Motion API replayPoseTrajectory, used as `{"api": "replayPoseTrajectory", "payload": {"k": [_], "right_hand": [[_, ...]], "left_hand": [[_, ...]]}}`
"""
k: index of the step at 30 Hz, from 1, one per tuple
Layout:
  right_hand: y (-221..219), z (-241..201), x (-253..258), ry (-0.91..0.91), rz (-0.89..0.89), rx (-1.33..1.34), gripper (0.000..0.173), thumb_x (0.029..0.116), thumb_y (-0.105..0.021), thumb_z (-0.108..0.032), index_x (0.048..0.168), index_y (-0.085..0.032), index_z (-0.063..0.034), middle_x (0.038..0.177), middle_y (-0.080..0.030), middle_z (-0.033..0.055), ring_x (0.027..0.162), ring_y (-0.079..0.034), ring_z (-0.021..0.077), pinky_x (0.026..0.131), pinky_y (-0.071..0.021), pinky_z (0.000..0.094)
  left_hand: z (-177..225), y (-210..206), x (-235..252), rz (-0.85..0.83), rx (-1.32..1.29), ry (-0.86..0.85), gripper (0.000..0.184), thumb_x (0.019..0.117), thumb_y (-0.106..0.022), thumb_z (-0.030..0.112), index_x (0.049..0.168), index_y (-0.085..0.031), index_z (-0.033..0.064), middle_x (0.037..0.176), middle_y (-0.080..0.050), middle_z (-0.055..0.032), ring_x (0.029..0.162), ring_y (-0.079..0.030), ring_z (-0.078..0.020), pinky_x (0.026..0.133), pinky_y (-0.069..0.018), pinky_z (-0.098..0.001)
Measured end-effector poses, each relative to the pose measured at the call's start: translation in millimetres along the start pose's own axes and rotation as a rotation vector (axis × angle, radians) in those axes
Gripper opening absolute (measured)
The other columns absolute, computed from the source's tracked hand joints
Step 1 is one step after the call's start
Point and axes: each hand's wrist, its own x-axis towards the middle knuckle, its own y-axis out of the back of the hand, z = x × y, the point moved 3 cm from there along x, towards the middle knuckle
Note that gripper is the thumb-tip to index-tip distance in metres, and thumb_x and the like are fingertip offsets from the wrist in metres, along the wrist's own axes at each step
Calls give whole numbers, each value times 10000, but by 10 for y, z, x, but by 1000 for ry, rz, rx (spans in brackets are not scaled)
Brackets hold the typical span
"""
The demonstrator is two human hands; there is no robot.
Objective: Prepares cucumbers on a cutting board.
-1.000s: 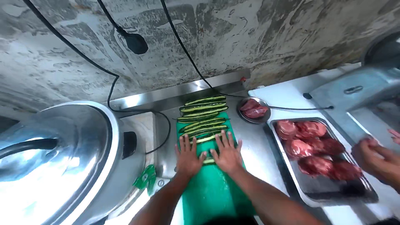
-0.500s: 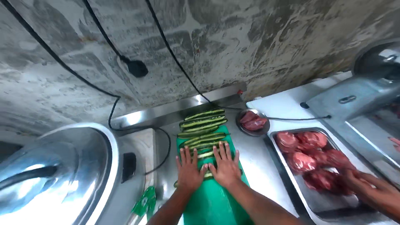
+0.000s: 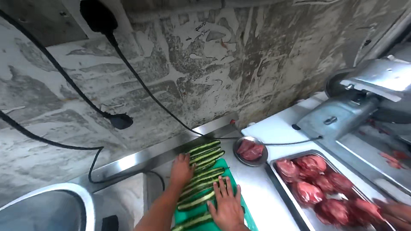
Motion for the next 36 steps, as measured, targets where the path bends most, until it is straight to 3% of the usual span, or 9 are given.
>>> {"api": "replayPoseTrajectory", "payload": {"k": [7, 12, 15, 17, 20, 24, 27, 30, 36], "right_hand": [[-1, -90, 315, -11, 97, 27, 820, 956, -270, -749, 1603, -365, -254, 1709, -238, 20, 1581, -159, 343, 1184, -80, 743], [261, 111, 92, 76, 559, 355, 851, 987, -298, -680, 1563, -411, -63, 1640, -323, 227, 1552, -219, 427, 1168, -100, 794], [523, 277, -323, 152, 594, 316, 735, 1007, -322, -651, 1494, -524, -139, 1600, -424, 174, 1532, -268, 437, 1129, -109, 828], [444, 361, -625, 179, 317, 218, 634, 1007, -374, -603, 1458, -577, -206, 1607, -445, 57, 1541, -290, 364, 1142, -133, 811], [9, 465, -1062, 211, -75, 71, 619, 1037, -339, -587, 1529, -499, -246, 1683, -311, -1, 1579, -182, 332, 1165, -126, 776], [-136, 454, -1079, 147, -3, -44, 662, 1021, -261, -626, 1576, -422, -302, 1698, -270, 21, 1570, -191, 374, 1146, -158, 785], [42, 343, -589, 37, -44, -57, 762, 995, -278, -677, 1632, -295, -260, 1720, -157, 120, 1577, -86, 429, 1144, -80, 803], [27, 268, -389, 66, -113, -83, 769, 1000, -301, -650, 1651, -224, -246, 1740, -30, 86, 1590, 40, 383, 1168, -11, 778], [-210, 361, -1249, 323, 73, -65, 651, 1007, -224, -658, 1515, -500, -358, 1637, -403, -33, 1541, -281, 379, 1114, -206, 799]], "left_hand": [[118, 33, -326, -119, 35, -2, 679, 1023, -458, 562, 1473, -481, 54, 1388, -604, -193, 1189, -650, -383, 989, -527, -563], [105, -1, -1358, 183, -127, -55, 653, 987, -531, 589, 1376, -619, 71, 1184, -731, -148, 972, -745, -333, 846, -601, -535], [31, -380, -2114, 344, -159, -282, 587, 944, -601, 595, 1195, -722, 79, 988, -767, -103, 823, -761, -266, 704, -632, -491], [38, -653, -2521, 281, -169, -390, 552, 945, -609, 599, 1144, -740, 102, 1000, -767, -80, 885, -758, -238, 755, -636, -460], [95, -1019, -2862, 227, -133, -420, 519, 950, -578, 632, 1113, -748, 170, 1096, -744, -54, 1051, -708, -246, 893, -591, -462], [193, -1143, -2793, 302, -45, -165, 698, 959, -327, 762, 1418, -604, 315, 1601, -428, -124, 1487, -361, -397, 1149, -297, -681], [220, -1000, -2349, 282, 25, 2, 831, 960, -256, 761, 1563, -442, 220, 1649, -280, -249, 1515, -233, -510, 1147, -179, -773], [234, -991, -2158, 85, 19, 30, 805, 993, -249, 701, 1623, -309, 204, 1700, -104, -234, 1562, -71, -474, 1197, -86, -736], [354, -1249, -3006, 271, -48, -198, 838, 933, -234, 800, 1541, -463, 271, 1637, -362, -155, 1521, -290, -427, 1172, -233, -712]]}}
